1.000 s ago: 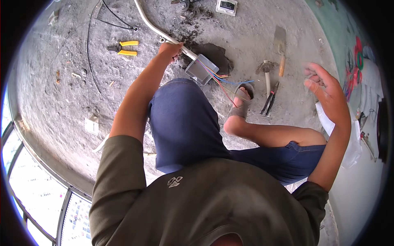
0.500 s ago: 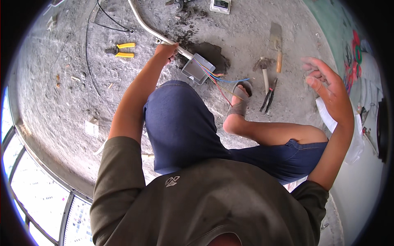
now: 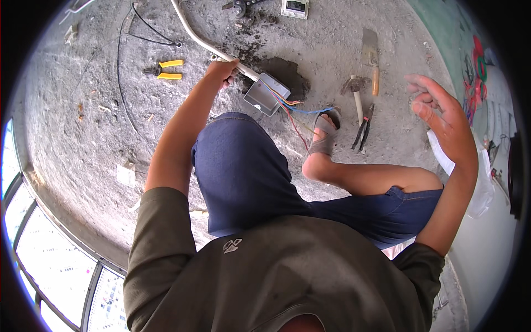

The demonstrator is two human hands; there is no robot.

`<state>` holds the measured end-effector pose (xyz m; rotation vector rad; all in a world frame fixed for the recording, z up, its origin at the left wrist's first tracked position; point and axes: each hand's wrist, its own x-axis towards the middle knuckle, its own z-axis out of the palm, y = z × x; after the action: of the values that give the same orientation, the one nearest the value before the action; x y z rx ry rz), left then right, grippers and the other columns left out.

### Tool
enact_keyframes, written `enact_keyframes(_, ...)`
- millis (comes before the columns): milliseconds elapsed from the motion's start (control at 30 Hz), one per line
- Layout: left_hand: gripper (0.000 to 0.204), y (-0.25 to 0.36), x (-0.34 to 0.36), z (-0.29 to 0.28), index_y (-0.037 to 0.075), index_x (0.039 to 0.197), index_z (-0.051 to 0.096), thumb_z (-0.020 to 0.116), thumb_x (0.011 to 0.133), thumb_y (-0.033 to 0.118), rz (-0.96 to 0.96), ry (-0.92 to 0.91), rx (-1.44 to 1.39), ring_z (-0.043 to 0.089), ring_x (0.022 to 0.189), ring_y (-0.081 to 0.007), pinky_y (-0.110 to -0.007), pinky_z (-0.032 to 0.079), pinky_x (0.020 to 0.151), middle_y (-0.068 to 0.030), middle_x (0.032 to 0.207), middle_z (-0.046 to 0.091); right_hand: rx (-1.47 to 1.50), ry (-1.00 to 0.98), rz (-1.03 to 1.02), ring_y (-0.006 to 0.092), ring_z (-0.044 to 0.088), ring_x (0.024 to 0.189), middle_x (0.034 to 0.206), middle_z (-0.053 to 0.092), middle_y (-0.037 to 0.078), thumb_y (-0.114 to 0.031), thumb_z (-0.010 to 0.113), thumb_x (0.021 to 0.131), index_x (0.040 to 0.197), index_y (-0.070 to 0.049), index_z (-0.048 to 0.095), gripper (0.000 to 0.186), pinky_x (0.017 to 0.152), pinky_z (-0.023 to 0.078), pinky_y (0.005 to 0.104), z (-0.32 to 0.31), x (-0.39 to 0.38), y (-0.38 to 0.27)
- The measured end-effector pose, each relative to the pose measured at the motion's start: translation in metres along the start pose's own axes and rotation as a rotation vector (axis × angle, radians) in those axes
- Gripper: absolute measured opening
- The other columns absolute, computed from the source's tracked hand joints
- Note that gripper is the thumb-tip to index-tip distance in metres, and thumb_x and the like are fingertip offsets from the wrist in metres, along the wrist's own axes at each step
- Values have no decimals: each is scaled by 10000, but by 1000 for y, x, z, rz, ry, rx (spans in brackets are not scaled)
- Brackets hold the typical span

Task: Installing electrical wires into a metal junction box on a concrete floor.

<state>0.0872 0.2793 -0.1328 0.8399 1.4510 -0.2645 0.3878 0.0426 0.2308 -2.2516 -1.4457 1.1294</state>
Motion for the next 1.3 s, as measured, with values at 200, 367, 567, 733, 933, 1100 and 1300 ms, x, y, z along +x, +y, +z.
enact_keyframes(200, 383, -2, -6, -3, 57, 656, 550, 631, 873, 361, 22, -33, -34, 402, 398, -112, -258, 236, 339, 8, 521, 441, -3, 0, -13, 152, 544, 844, 1054, 607, 110, -192, 613, 856, 1238, -49, 521, 419, 827, 435, 293, 2, -1, -1)
enact_keyframes(367, 380, -7, -8, -7, 57, 675, 559, 627, 873, 374, 24, -61, -89, 416, 405, -117, -257, 255, 341, 7, 532, 444, 12, 13, -23, 156, 546, 848, 1054, 607, 109, -197, 615, 856, 1235, -58, 529, 413, 827, 436, 296, 4, -1, -5)
enact_keyframes(567, 403, -10, -25, -7, 49, 699, 577, 613, 875, 409, 42, -79, -129, 432, 421, -119, -260, 280, 348, 6, 542, 447, 37, 8, -67, 165, 544, 846, 1023, 613, 98, -159, 626, 847, 1216, -56, 539, 393, 803, 442, 290, 7, 2, -3)
enact_keyframes(733, 363, -16, -42, -12, 49, 791, 589, 580, 899, 396, 44, -176, -187, 463, 465, -122, -253, 319, 385, 6, 567, 453, 3, -17, -95, 185, 569, 819, 945, 605, 95, -161, 633, 841, 1186, -52, 550, 372, 751, 461, 301, 7, 9, -2)
enact_keyframes(933, 194, -29, -88, -40, 27, 1049, 553, 534, 913, 164, 194, -287, -318, 463, 542, -125, -253, 355, 458, -7, 638, 465, -86, -149, -136, 221, 576, 848, 1072, 605, 125, -154, 635, 821, 1198, -33, 530, 410, 781, 472, 329, 5, 38, -15)
enact_keyframes(1100, 263, -23, -134, -80, 21, 1106, 552, 515, 846, 22, 262, -139, -291, 457, 547, -93, -240, 374, 473, -1, 629, 467, -583, -169, -331, 283, 553, 1016, 1065, 574, 108, -212, 646, 804, 1147, -70, 542, 385, 863, 434, 400, 48, 73, -41)
enact_keyframes(1300, 227, -1, -229, -55, 43, 1098, 614, 553, 881, 69, 223, 67, -20, 511, 599, -79, -228, 417, 518, 2, 725, 550, -576, -448, -309, 272, 555, 1013, 1032, 572, 90, -240, 594, 832, 1083, -99, 563, 290, 834, 431, 433, 102, 71, -54)
